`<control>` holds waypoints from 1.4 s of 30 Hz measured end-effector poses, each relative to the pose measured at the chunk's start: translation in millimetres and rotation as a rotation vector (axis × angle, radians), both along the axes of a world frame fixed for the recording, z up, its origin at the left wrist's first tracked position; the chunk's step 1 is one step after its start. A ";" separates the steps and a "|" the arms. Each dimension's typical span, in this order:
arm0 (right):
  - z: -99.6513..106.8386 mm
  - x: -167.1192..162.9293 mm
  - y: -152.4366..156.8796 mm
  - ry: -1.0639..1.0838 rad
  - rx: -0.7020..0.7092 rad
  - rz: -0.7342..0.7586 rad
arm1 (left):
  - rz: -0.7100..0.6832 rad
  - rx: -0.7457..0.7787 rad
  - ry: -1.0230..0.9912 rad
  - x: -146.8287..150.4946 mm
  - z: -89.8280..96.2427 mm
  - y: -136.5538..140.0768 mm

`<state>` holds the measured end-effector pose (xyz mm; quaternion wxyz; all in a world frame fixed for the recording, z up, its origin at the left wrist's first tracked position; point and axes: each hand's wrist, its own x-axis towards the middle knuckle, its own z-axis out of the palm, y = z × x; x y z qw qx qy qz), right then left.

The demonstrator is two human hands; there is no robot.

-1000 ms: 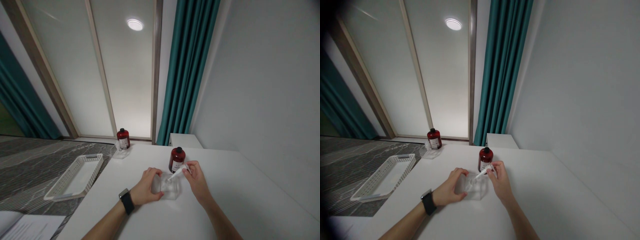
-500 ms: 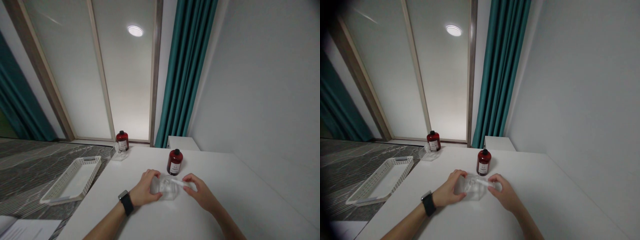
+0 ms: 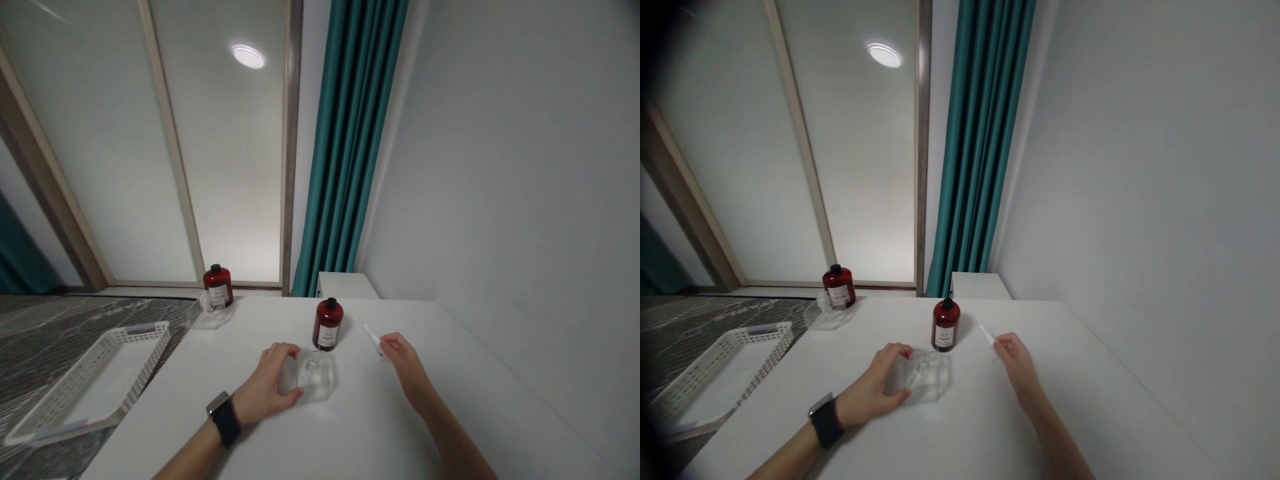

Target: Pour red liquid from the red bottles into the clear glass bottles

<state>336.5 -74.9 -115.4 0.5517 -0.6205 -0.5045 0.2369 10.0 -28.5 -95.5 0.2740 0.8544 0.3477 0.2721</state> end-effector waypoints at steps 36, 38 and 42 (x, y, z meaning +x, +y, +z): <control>-43.7 13.4 3.8 -0.764 -0.040 -0.072 | 0.037 0.119 0.043 5.5 -6.1 -1.3; -43.7 13.2 4.2 -0.772 -0.044 -0.074 | 0.039 0.121 0.043 5.5 -6.4 -1.3; -44.4 13.2 3.8 -0.774 -0.048 -0.080 | 0.031 0.117 0.028 5.5 -6.9 -0.8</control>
